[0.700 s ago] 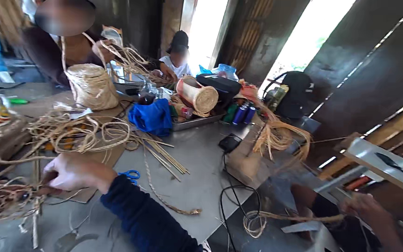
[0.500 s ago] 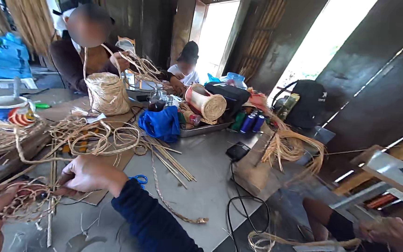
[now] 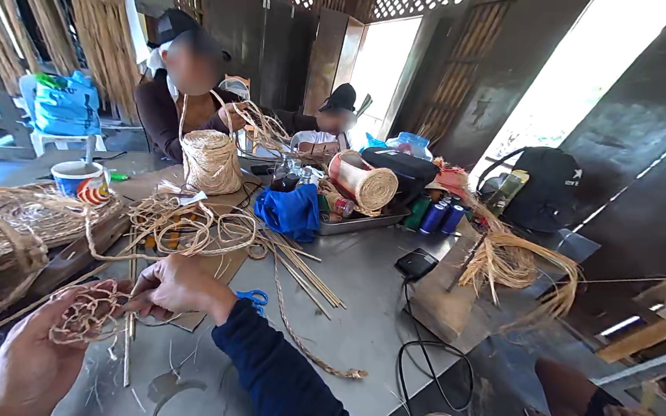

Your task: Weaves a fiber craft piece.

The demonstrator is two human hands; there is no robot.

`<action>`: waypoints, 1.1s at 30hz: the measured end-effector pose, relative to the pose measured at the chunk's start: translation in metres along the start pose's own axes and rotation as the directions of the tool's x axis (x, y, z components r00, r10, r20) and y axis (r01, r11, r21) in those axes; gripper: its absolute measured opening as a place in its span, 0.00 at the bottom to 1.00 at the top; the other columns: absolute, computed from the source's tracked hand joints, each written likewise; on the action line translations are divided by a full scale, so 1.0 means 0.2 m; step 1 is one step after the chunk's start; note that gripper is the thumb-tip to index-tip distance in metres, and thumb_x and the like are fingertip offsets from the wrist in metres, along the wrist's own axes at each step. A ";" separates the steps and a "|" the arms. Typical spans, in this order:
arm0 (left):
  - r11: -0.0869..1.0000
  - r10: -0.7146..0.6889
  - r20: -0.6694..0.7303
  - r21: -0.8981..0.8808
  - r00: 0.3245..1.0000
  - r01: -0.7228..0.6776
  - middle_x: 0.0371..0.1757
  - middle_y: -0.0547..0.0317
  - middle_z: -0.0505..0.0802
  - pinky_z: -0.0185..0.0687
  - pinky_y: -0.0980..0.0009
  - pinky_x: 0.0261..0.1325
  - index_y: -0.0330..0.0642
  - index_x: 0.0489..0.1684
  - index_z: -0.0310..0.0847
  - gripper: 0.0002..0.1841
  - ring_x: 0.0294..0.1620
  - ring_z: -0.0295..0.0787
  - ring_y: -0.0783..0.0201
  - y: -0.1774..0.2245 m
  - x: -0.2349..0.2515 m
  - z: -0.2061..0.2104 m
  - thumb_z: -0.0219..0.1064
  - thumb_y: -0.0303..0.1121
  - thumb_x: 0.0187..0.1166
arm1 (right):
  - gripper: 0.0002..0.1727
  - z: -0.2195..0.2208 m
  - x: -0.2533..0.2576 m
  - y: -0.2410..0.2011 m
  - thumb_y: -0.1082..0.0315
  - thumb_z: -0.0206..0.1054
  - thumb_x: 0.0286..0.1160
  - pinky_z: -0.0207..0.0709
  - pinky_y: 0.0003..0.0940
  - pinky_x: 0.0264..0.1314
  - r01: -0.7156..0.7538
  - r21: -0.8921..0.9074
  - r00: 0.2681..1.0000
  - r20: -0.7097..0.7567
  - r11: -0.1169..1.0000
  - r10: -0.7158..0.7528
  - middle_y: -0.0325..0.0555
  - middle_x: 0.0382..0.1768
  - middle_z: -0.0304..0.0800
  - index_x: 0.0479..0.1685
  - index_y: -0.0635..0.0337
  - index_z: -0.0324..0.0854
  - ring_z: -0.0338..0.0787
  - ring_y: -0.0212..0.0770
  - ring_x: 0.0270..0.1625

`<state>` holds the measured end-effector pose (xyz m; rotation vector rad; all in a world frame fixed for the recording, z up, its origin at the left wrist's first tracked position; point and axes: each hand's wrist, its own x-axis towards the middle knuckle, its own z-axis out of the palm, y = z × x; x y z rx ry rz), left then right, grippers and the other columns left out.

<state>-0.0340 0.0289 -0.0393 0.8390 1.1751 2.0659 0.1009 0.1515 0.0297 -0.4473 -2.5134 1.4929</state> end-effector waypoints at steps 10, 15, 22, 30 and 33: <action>0.992 -0.105 -0.070 -0.079 0.992 0.099 0.33 0.69 0.95 0.91 0.74 0.37 0.53 0.37 0.81 0.26 0.35 0.94 0.72 0.02 -0.03 0.05 0.30 0.40 0.92 | 0.07 0.00 -0.01 -0.02 0.78 0.66 0.79 0.79 0.28 0.33 0.026 -0.092 0.998 -0.050 0.995 -0.031 0.52 0.31 0.90 0.46 0.76 0.86 0.84 0.33 0.26; 0.991 -0.131 -0.122 -0.042 0.984 0.127 0.31 0.71 0.94 0.89 0.76 0.34 0.53 0.36 0.81 0.27 0.32 0.92 0.75 0.02 -0.02 0.06 0.30 0.40 0.94 | 0.09 -0.02 -0.01 -0.03 0.76 0.66 0.82 0.82 0.30 0.36 -0.005 -0.109 0.998 -0.058 0.994 -0.002 0.54 0.35 0.91 0.48 0.75 0.86 0.87 0.35 0.28; 0.981 -0.189 -0.116 -0.057 0.975 0.183 0.31 0.64 0.94 0.93 0.65 0.38 0.49 0.37 0.79 0.26 0.34 0.95 0.65 0.03 -0.02 0.05 0.31 0.41 0.93 | 0.09 0.01 0.02 -0.02 0.76 0.65 0.80 0.82 0.38 0.46 -0.005 -0.227 0.998 -0.068 0.974 -0.011 0.57 0.38 0.92 0.48 0.74 0.88 0.89 0.41 0.35; 0.967 -0.222 -0.119 -0.154 0.968 0.203 0.39 0.55 0.93 0.92 0.59 0.46 0.39 0.53 0.75 0.20 0.40 0.94 0.60 0.12 -0.06 0.11 0.35 0.36 0.93 | 0.11 0.00 0.00 -0.03 0.70 0.67 0.81 0.84 0.31 0.38 -0.090 -0.139 0.988 -0.137 0.986 0.071 0.51 0.38 0.92 0.51 0.71 0.87 0.88 0.35 0.30; 0.954 -0.246 -0.091 -0.200 0.965 0.224 0.40 0.53 0.93 0.92 0.61 0.46 0.36 0.54 0.75 0.23 0.40 0.94 0.59 0.14 -0.07 0.12 0.32 0.38 0.93 | 0.10 0.00 0.00 -0.03 0.71 0.68 0.81 0.84 0.31 0.36 -0.094 -0.104 0.982 -0.173 0.990 0.075 0.49 0.35 0.92 0.50 0.71 0.87 0.87 0.34 0.27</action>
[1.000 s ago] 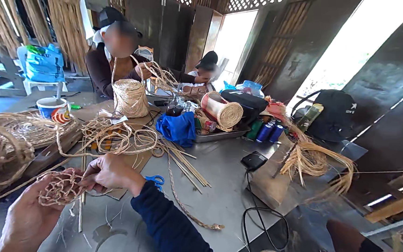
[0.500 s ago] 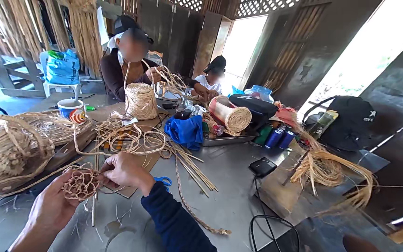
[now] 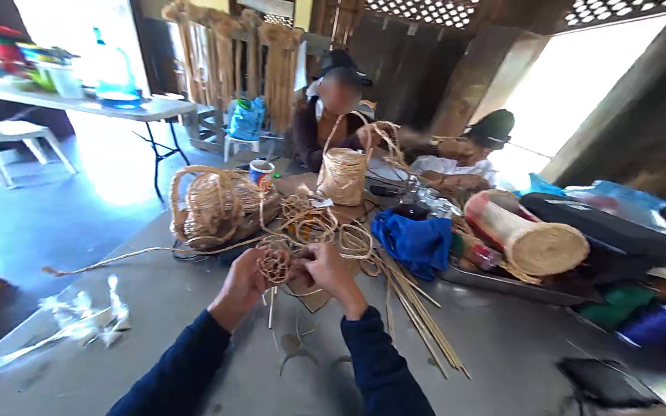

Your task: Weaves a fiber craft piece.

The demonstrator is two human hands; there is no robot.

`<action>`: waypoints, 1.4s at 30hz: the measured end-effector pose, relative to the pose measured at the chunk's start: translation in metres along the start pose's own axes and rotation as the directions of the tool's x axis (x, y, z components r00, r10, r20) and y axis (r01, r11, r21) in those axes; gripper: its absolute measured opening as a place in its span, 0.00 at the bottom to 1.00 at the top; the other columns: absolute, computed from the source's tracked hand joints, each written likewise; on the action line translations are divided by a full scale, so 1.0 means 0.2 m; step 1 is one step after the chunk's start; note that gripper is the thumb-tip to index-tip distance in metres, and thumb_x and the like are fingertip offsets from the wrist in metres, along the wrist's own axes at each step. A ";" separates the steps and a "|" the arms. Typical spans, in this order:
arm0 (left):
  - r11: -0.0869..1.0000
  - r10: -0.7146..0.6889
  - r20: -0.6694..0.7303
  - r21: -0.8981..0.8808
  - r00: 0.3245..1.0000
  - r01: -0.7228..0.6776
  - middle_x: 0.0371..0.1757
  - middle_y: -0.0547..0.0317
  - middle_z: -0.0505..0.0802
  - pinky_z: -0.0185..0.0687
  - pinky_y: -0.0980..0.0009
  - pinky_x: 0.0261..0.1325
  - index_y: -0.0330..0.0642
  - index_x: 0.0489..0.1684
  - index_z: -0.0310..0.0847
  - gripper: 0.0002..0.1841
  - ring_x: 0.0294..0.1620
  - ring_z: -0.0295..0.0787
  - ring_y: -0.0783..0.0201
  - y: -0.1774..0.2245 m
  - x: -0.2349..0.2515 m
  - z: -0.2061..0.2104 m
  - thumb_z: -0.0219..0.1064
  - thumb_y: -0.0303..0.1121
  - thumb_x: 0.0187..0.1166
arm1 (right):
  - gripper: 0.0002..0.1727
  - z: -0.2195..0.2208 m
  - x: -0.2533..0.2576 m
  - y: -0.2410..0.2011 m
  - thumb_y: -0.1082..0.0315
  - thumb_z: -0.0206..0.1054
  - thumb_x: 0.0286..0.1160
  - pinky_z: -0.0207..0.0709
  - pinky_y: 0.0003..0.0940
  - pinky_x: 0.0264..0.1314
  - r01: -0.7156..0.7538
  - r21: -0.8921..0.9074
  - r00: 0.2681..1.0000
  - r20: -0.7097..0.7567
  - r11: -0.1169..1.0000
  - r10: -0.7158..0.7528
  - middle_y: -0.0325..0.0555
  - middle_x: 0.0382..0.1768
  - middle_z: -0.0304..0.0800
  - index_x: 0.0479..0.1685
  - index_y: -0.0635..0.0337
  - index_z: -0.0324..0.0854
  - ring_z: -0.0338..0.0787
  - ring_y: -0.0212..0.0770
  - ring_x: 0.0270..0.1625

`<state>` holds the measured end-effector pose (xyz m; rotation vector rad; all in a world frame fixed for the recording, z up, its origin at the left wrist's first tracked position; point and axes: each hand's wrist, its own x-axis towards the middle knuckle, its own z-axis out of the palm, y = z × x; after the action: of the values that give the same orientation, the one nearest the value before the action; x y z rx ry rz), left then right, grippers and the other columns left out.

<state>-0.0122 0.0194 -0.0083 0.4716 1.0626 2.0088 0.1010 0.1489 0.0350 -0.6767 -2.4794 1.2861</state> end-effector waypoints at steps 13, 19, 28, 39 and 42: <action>0.991 0.128 -0.080 0.037 0.989 -0.126 0.35 0.55 0.94 0.92 0.71 0.42 0.30 0.43 0.81 0.09 0.33 0.92 0.66 -0.09 0.01 0.05 0.67 0.10 0.72 | 0.06 0.02 -0.01 -0.01 0.74 0.69 0.78 0.82 0.25 0.30 0.047 0.078 0.995 -0.093 0.996 -0.040 0.43 0.28 0.89 0.43 0.70 0.86 0.85 0.29 0.22; 0.995 0.088 -0.129 0.050 0.988 -0.082 0.33 0.54 0.93 0.91 0.72 0.39 0.30 0.42 0.81 0.07 0.30 0.91 0.66 -0.07 0.00 0.06 0.67 0.11 0.73 | 0.06 0.02 -0.01 -0.01 0.74 0.70 0.78 0.82 0.24 0.29 0.048 0.084 0.996 -0.085 0.995 -0.041 0.42 0.27 0.89 0.42 0.70 0.86 0.85 0.29 0.21; 0.999 0.044 -0.062 -0.001 0.997 -0.044 0.35 0.55 0.93 0.90 0.73 0.41 0.30 0.45 0.80 0.10 0.31 0.91 0.67 -0.08 0.00 0.05 0.67 0.10 0.72 | 0.05 0.03 -0.01 -0.01 0.75 0.70 0.78 0.82 0.23 0.29 0.044 0.109 0.996 -0.083 0.993 -0.035 0.42 0.26 0.89 0.42 0.70 0.86 0.85 0.28 0.21; 0.991 0.065 -0.101 0.124 0.993 -0.052 0.30 0.56 0.93 0.90 0.74 0.38 0.31 0.38 0.82 0.09 0.28 0.91 0.68 -0.05 -0.01 0.05 0.70 0.10 0.69 | 0.04 0.03 0.00 0.00 0.75 0.69 0.78 0.81 0.23 0.28 0.039 0.111 0.996 -0.081 0.993 -0.030 0.42 0.26 0.88 0.41 0.70 0.86 0.84 0.27 0.20; 0.990 0.055 -0.103 0.134 0.993 -0.041 0.30 0.55 0.93 0.90 0.74 0.37 0.30 0.38 0.82 0.08 0.27 0.91 0.68 -0.05 -0.01 0.05 0.69 0.10 0.69 | 0.04 0.02 -0.01 0.00 0.75 0.70 0.78 0.82 0.22 0.27 0.036 0.133 0.998 -0.062 0.991 -0.028 0.41 0.26 0.88 0.41 0.70 0.85 0.84 0.27 0.20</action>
<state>-0.0003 0.0268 -0.0101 0.4668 1.2669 2.0328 0.1001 0.1452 0.0322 -0.6311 -2.3226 1.3849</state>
